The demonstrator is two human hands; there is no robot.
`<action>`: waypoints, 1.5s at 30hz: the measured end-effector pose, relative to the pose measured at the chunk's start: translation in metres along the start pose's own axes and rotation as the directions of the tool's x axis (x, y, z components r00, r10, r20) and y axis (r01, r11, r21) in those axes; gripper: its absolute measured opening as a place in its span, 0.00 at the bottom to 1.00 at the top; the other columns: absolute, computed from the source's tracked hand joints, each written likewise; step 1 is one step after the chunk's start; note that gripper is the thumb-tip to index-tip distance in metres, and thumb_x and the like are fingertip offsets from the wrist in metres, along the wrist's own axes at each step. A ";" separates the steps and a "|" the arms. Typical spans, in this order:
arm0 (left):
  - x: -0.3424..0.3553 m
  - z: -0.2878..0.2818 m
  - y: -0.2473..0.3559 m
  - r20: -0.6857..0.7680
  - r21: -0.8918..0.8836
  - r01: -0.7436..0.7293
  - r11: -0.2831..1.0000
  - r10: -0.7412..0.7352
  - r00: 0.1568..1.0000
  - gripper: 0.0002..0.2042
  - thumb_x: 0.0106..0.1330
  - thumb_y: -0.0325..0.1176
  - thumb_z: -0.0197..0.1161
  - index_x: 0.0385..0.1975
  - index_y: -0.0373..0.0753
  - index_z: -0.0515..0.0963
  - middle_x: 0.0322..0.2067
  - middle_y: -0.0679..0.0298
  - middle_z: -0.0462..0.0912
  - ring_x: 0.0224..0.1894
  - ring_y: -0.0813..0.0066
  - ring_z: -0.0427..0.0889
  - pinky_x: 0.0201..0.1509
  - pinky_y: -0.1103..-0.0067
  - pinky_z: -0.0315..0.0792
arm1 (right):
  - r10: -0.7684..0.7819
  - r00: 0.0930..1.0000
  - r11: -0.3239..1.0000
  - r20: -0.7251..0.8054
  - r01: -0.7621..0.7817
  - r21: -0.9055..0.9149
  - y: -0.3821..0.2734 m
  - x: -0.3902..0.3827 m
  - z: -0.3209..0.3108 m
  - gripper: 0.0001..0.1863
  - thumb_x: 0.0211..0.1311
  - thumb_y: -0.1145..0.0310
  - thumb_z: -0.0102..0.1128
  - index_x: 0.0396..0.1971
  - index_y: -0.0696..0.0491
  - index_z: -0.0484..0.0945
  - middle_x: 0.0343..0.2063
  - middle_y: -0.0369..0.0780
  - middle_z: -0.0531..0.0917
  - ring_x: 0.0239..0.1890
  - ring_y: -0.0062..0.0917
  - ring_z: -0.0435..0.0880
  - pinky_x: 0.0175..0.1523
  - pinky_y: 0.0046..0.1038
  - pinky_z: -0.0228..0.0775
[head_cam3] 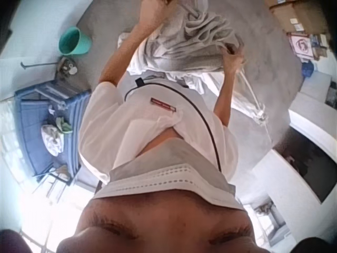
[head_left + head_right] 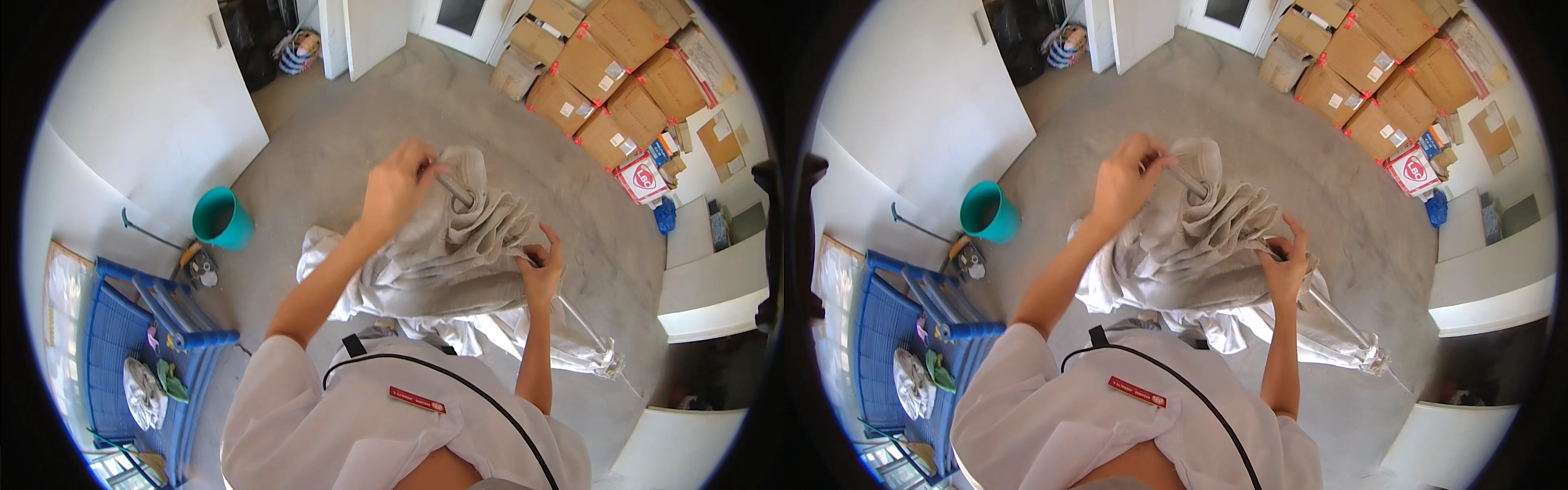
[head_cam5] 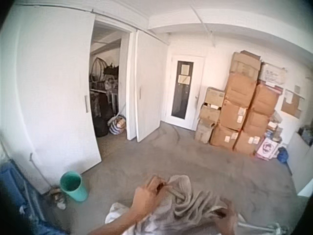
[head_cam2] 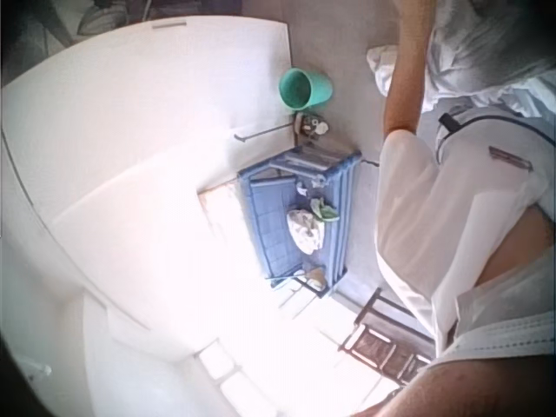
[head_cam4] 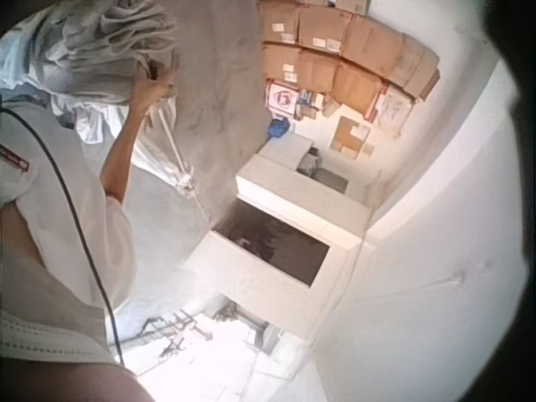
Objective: The person threads a beige curtain onto a metal curtain rod by sliding the rod through the curtain's grommets. They handle the curtain and rod by hand, adjusting the fabric along the rod and lifting the assembled curtain at the end.
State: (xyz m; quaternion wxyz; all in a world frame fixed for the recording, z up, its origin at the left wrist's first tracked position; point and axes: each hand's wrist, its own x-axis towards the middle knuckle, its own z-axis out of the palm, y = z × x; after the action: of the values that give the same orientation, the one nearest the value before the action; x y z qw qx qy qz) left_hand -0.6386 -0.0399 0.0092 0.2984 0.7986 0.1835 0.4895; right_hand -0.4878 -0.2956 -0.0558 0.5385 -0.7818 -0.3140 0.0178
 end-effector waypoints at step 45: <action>-0.080 -0.045 -0.093 0.272 -0.500 0.452 0.739 -0.362 0.892 0.10 0.67 0.25 0.63 0.46 0.37 0.85 0.36 0.66 0.85 0.39 0.80 0.82 0.46 0.80 0.75 | 0.000 0.999 0.999 -0.050 0.002 0.036 -0.036 0.012 0.012 0.37 0.49 0.85 0.63 0.63 0.51 0.67 0.28 0.40 0.85 0.32 0.19 0.82 0.42 0.20 0.74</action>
State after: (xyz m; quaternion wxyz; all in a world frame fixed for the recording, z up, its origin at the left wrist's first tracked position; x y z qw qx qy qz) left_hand -0.7147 -0.0032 -0.0902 0.6286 0.6544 0.1810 0.3793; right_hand -0.4995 -0.2719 -0.0264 0.5603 -0.7720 -0.3001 0.0036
